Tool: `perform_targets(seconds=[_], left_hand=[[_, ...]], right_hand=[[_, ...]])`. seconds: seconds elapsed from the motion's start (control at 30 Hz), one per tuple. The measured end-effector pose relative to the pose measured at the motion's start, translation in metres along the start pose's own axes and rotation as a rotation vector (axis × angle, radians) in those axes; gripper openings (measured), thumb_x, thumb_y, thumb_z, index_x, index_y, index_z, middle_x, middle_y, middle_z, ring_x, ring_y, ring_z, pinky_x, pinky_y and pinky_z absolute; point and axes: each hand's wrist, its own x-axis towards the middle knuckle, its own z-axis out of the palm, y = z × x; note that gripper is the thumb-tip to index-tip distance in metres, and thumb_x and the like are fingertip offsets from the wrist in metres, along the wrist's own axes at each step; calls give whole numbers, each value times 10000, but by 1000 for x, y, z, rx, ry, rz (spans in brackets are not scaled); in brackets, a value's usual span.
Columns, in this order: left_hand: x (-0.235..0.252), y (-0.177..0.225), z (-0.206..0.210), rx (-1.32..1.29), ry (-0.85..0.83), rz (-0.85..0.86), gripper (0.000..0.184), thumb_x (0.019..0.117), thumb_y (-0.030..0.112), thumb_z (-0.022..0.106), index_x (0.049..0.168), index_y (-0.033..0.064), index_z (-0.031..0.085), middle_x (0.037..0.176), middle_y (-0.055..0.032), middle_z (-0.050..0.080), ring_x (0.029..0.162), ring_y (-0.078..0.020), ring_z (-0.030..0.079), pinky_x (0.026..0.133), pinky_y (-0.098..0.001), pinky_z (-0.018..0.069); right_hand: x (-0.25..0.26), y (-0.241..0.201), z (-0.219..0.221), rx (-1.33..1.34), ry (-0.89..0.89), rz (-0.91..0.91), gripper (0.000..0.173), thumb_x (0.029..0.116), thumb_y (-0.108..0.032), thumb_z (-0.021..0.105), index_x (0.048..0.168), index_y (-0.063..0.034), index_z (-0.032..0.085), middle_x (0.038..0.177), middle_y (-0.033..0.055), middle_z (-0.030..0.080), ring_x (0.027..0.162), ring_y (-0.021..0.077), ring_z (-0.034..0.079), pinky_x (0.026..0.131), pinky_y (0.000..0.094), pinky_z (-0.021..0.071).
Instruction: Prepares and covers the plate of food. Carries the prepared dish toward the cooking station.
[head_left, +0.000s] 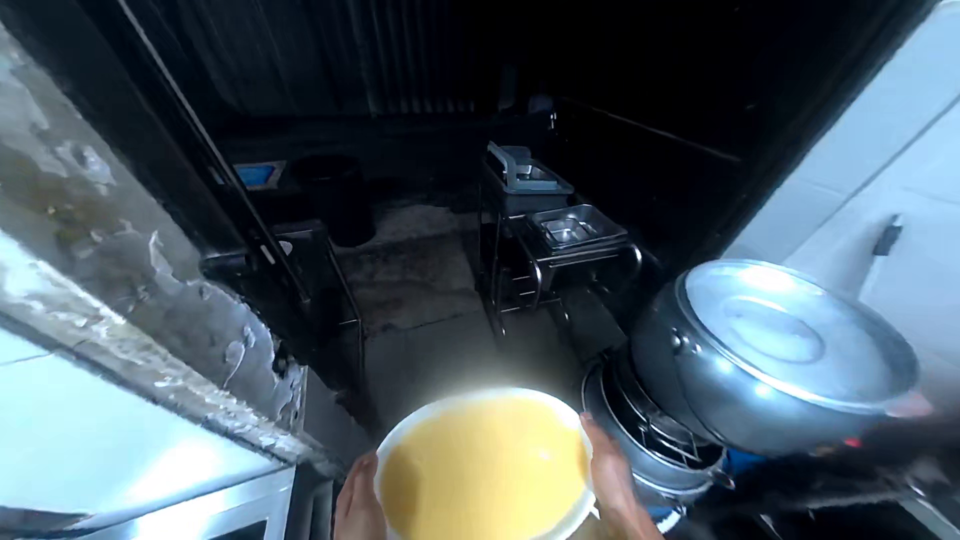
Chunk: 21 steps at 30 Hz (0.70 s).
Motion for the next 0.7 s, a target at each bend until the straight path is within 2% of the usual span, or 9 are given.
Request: perform_targets(seconds=[0.07, 0.2, 0.37, 0.5, 0.63, 0.7], left_hand=[[30, 7, 18, -1, 2, -2, 438, 1088, 147, 287, 1290, -165, 519, 1269, -233, 562, 1144, -124, 535, 1044, -325, 426], [93, 24, 49, -11, -9, -3, 459, 1093, 147, 278, 1351, -167, 493, 1382, -281, 521, 1241, -180, 526, 1087, -355, 415], [172, 44, 86, -25, 28, 21, 423, 1080, 132, 310, 1289, -160, 535, 1283, -222, 570, 1145, -113, 556, 1029, -304, 450], [231, 68, 111, 17, 45, -19, 424, 1097, 148, 305, 1326, -132, 527, 1304, -229, 566, 1155, -154, 560, 1033, -336, 453], [292, 81, 133, 44, 93, -38, 441, 1102, 153, 318, 1373, -138, 509, 1409, -294, 522, 1276, -252, 535, 1104, -410, 416], [322, 83, 143, 45, 106, -22, 433, 1104, 149, 311, 1372, -126, 511, 1377, -270, 545, 1240, -218, 552, 1083, -386, 438]], right_hand=[[33, -12, 17, 2, -15, 9, 503, 1116, -326, 369, 955, 23, 694, 879, 110, 679, 862, 142, 661, 818, 379, 546], [94, -30, 55, 37, -29, -10, 501, 1116, -325, 359, 924, -10, 698, 824, 81, 688, 795, 129, 681, 752, 354, 577], [161, -66, 105, 50, -23, 26, 489, 1120, -328, 364, 962, -1, 692, 847, 85, 676, 803, 124, 668, 754, 338, 568], [219, -90, 146, 17, -51, 35, 495, 1117, -347, 373, 1029, 27, 686, 939, 134, 671, 895, 175, 652, 823, 396, 540], [277, -113, 196, 15, -92, 39, 483, 1117, -346, 380, 1082, 35, 675, 970, 143, 677, 914, 179, 662, 833, 395, 551], [306, -125, 220, 14, -112, 20, 466, 1115, -327, 391, 1050, 33, 681, 937, 132, 677, 892, 169, 661, 825, 384, 550]])
